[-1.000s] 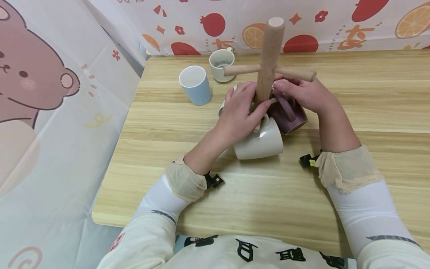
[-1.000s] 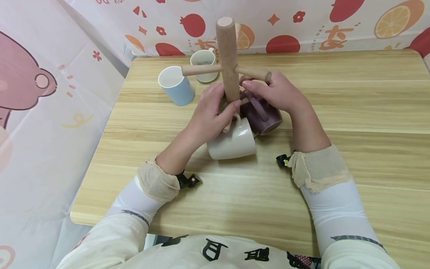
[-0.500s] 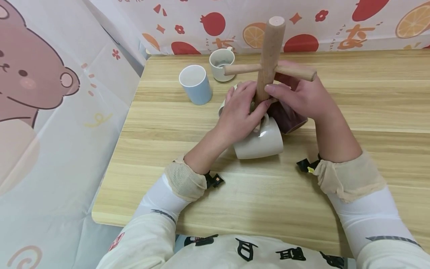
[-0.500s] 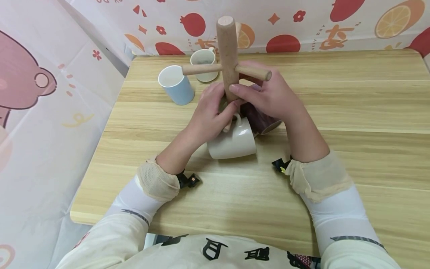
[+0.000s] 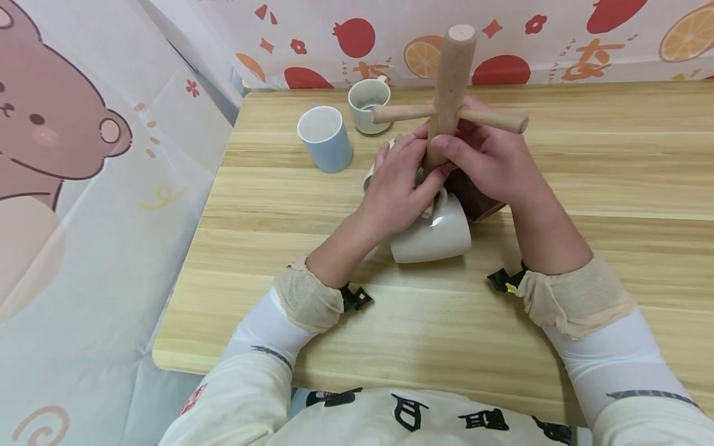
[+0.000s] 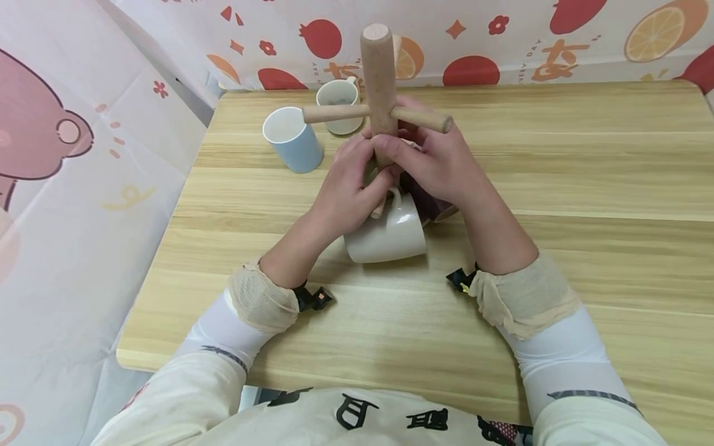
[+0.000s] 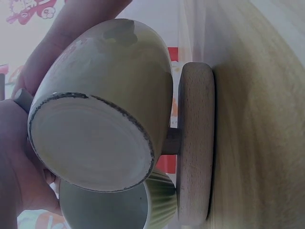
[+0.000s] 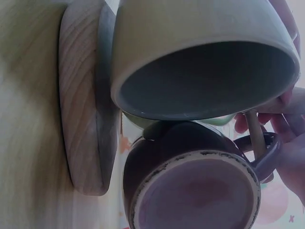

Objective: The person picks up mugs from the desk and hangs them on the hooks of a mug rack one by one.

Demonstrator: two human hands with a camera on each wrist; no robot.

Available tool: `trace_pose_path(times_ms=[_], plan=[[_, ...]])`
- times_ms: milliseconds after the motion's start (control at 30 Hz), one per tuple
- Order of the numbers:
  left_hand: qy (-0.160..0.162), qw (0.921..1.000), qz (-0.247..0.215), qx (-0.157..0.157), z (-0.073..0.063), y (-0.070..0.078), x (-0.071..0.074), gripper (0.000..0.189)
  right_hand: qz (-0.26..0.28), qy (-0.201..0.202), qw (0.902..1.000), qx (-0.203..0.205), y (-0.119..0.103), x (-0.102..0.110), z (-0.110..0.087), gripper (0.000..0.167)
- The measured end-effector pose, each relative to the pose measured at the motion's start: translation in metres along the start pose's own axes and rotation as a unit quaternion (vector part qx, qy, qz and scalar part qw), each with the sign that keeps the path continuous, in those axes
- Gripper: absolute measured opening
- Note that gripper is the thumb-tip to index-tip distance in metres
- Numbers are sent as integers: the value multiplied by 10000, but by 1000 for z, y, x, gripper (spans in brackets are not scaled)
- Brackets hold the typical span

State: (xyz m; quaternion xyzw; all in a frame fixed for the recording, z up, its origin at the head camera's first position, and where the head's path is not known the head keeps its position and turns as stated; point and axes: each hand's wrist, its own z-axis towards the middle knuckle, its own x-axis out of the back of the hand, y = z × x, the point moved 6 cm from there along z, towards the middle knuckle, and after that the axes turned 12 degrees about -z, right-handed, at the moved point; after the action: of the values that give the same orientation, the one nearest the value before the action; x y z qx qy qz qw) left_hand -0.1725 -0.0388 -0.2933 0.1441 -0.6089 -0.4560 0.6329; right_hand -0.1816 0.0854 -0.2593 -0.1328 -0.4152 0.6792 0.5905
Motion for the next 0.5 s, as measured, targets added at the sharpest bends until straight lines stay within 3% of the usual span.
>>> trace_pose_path(times_ms=[267,500], plan=[[48,9999,-131,-59,1,2,2,41,-303,24,9993,203,0,4,1,46],[12,9999,-82,-151,1,3,2,41,-368,-13,9992,136,-3,4,2,45]])
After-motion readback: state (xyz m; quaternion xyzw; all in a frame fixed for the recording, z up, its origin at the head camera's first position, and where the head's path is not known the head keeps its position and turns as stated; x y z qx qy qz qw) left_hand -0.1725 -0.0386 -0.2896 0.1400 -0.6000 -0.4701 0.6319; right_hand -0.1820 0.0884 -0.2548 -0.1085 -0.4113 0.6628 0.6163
